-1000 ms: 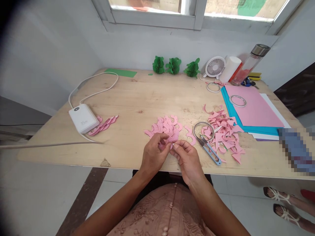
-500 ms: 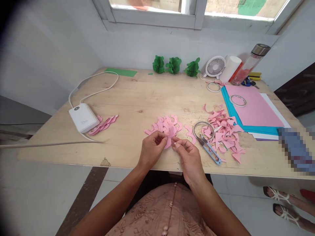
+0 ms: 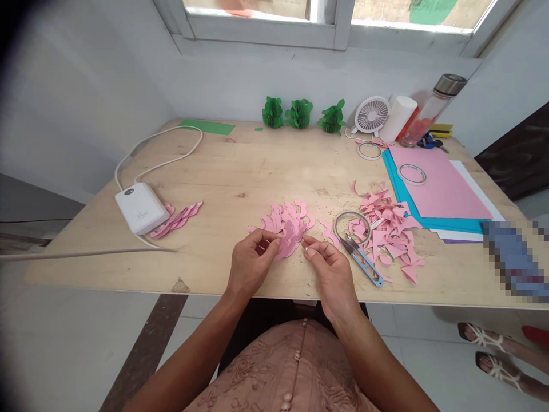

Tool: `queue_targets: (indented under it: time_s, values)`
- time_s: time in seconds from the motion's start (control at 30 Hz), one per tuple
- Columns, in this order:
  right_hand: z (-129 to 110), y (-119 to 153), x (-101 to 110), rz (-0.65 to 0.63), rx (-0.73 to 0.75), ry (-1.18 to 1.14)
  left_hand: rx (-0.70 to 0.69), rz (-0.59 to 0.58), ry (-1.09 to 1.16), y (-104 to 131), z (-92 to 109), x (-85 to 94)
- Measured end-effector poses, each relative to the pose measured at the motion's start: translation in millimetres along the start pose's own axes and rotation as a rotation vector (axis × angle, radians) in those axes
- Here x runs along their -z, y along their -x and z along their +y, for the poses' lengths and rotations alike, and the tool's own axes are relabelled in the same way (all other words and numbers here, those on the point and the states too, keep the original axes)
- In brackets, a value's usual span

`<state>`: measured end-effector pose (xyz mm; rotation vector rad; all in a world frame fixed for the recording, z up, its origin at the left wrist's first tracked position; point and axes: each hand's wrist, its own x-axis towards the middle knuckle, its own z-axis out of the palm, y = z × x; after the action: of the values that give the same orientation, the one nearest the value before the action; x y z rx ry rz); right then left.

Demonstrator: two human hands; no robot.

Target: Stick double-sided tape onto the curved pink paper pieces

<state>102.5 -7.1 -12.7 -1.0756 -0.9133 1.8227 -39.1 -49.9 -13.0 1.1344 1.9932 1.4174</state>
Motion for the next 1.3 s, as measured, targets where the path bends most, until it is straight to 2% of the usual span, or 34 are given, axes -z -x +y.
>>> queue_targets:
  time_s: [0.17,0.3,0.43,0.6,0.67,0.8,1.07,1.3]
  values:
    - [0,-2,-5,-0.052,-0.019,-0.008,0.069,-0.057,0.070,2,-4,-0.5]
    - [-1,-9,-16,-0.090,-0.097,-0.048,0.123,-0.039,0.192,2,-9,-0.8]
    - [-3,-16,-24,-0.085,-0.162,-0.119,0.275,-0.024,0.409,1,-7,4.5]
    - [-4,-20,-24,-0.086,-0.198,-0.145,0.462,-0.005,0.647,5,2,19.6]
    - [-4,-20,-23,-0.086,-0.199,-0.137,0.481,-0.003,0.673,8,5,25.3]
    - [-3,-20,-21,-0.090,-0.190,-0.121,0.508,-0.125,0.686,13,9,28.0]
    - [-11,-13,-16,-0.150,-0.158,-0.105,0.514,-0.228,0.654,17,7,17.8]
    - [-14,-6,-16,-0.123,-0.101,0.030,0.471,-0.250,0.593,24,9,10.0]
